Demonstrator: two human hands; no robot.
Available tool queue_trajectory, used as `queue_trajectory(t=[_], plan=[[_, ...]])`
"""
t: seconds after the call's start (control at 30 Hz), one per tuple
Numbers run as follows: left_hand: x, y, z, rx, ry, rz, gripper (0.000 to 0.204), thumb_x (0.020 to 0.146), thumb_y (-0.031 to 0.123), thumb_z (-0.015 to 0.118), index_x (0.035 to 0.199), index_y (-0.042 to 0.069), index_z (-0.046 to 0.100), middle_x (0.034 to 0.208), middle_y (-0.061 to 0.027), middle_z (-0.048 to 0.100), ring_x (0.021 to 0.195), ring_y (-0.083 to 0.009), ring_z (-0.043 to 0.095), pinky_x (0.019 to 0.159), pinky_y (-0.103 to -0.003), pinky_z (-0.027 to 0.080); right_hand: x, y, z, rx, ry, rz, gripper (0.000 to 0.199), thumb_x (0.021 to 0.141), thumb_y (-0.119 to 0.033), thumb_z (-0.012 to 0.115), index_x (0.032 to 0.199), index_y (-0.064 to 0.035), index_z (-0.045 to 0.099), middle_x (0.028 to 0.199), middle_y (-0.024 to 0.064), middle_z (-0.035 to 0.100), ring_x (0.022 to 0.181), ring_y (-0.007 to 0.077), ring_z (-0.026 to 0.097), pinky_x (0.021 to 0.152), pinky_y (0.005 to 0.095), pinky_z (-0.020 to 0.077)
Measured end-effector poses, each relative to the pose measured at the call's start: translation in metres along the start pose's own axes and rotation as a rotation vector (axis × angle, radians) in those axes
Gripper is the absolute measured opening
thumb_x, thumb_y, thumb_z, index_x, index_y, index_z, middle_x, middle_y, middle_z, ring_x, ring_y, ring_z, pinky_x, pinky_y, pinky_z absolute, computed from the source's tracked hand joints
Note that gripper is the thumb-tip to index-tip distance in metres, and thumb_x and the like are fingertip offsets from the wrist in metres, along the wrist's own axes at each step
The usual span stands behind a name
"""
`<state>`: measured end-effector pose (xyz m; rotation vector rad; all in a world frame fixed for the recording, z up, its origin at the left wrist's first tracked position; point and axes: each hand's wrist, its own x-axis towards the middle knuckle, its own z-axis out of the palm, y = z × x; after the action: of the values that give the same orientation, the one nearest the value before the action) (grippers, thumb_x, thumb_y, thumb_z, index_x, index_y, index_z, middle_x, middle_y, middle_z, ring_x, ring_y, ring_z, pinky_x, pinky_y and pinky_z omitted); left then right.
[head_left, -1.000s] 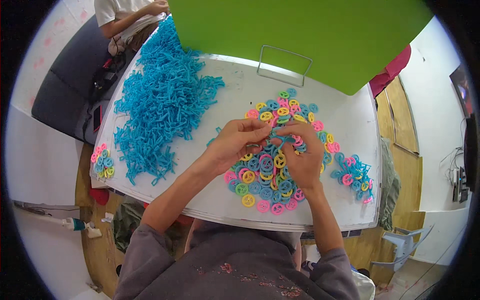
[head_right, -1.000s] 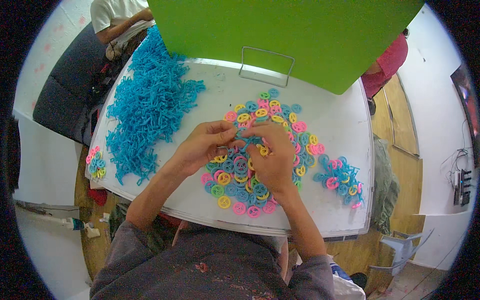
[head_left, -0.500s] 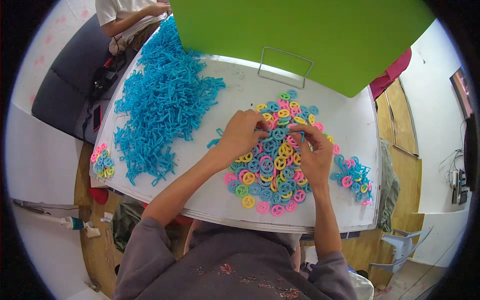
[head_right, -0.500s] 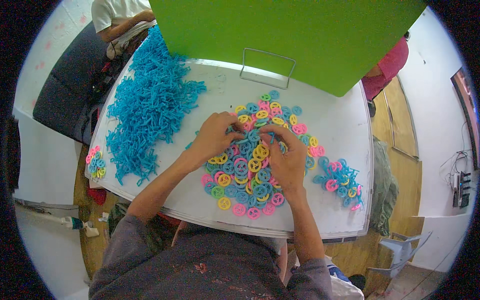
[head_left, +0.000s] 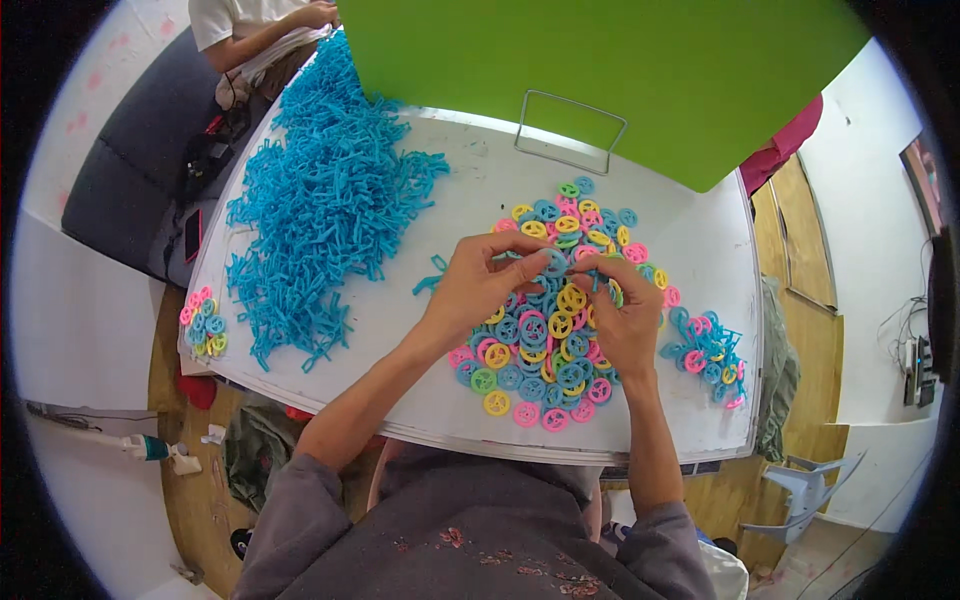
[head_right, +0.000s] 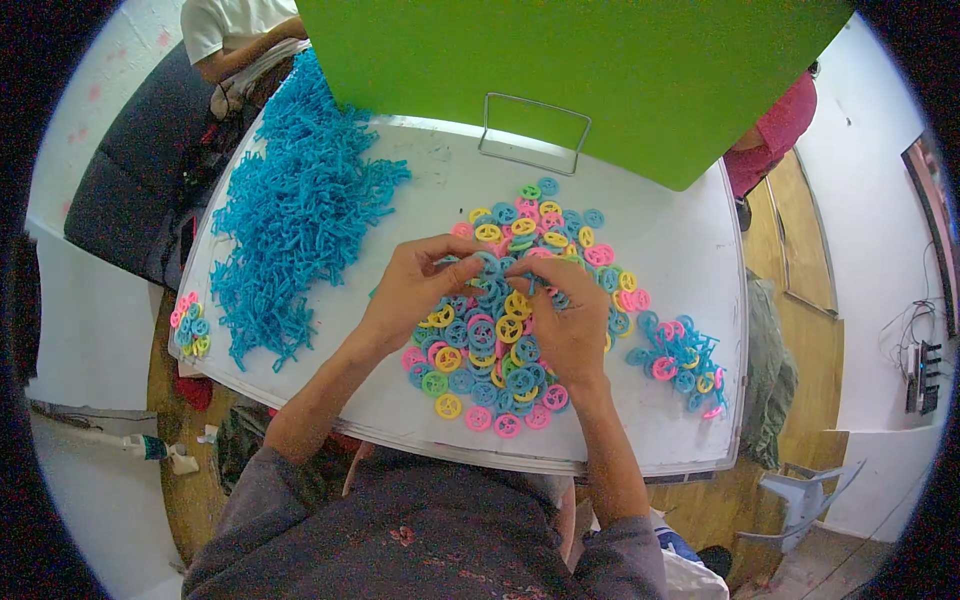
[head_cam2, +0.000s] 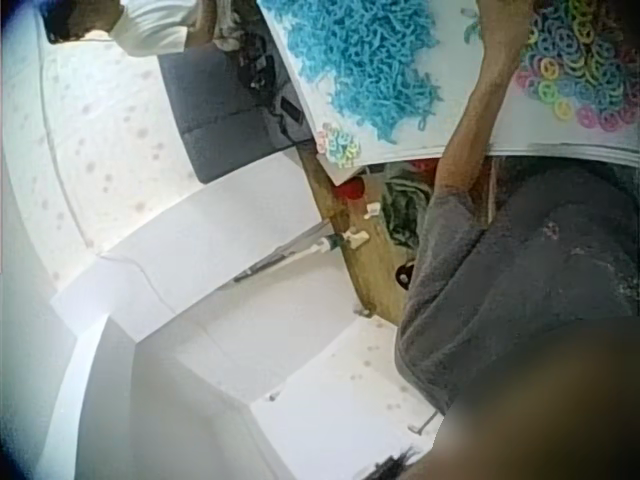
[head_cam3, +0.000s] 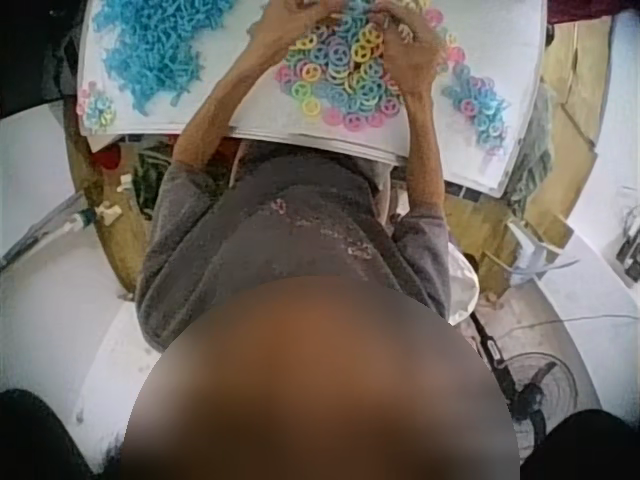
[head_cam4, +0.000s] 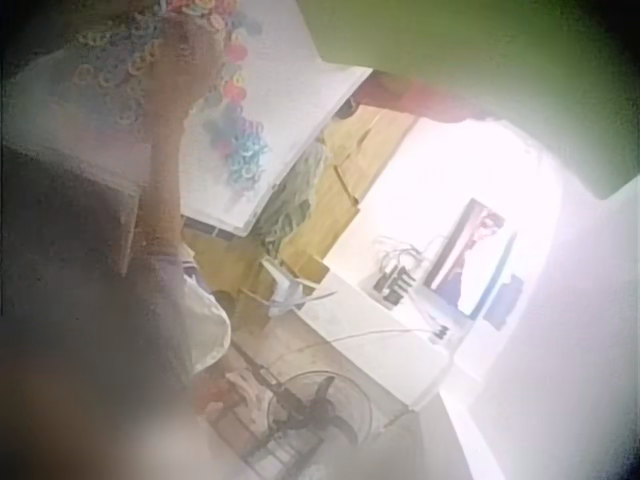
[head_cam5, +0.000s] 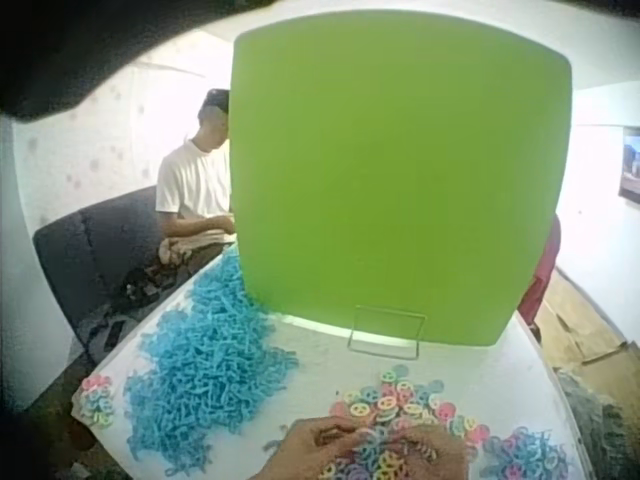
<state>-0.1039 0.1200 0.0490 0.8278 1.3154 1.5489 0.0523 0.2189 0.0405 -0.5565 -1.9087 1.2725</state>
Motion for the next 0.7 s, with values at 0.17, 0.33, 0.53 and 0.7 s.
queue_trajectory(t=[0.17,0.33,0.53,0.7], plan=[[-0.002,-0.004,0.0,-0.068,0.003,-0.001,0.022,0.089,0.012,0.061,0.108,0.002,0.059,0.101,-0.0055,0.061,0.089,-0.0128,0.061,0.08,-0.027,0.054,0.0,-0.007,0.003,-0.143,-0.039,-0.021,0.027,0.073,0.014,0.052,0.092,0.0007,0.064,0.09,0.0097,0.066,0.084,0.0162,0.064,0.078,0.0279,0.0514],[-0.001,-0.013,-0.004,-0.15,0.039,-0.099,0.015,0.089,0.009,0.061,0.101,0.002,0.058,0.095,-0.0044,0.061,0.086,-0.0122,0.061,0.076,-0.026,0.054,-0.004,-0.001,0.008,-0.106,-0.048,0.043,0.025,0.074,0.014,0.053,0.092,0.0003,0.064,0.09,0.0083,0.066,0.084,0.015,0.064,0.075,0.0263,0.0509],[-0.004,-0.009,0.013,0.016,0.122,0.104,0.01,0.088,0.003,0.058,0.098,0.001,0.058,0.09,-0.0052,0.062,0.084,-0.0101,0.06,0.073,-0.025,0.052,-0.007,-0.001,0.017,0.262,-0.006,0.202,0.018,0.079,0.008,0.059,0.094,-0.0025,0.063,0.085,0.0046,0.064,0.083,0.0128,0.064,0.071,0.0259,0.0498],[-0.013,0.001,0.022,-0.054,0.202,0.119,0.014,0.088,0.003,0.058,0.102,-0.001,0.061,0.097,-0.0075,0.063,0.086,-0.0111,0.061,0.077,-0.026,0.054,-0.004,-0.011,0.017,-0.118,0.109,0.079,0.015,0.079,0.0,0.067,0.093,-0.0031,0.063,0.084,0.0048,0.064,0.078,0.0135,0.063,0.068,0.0266,0.0491]])
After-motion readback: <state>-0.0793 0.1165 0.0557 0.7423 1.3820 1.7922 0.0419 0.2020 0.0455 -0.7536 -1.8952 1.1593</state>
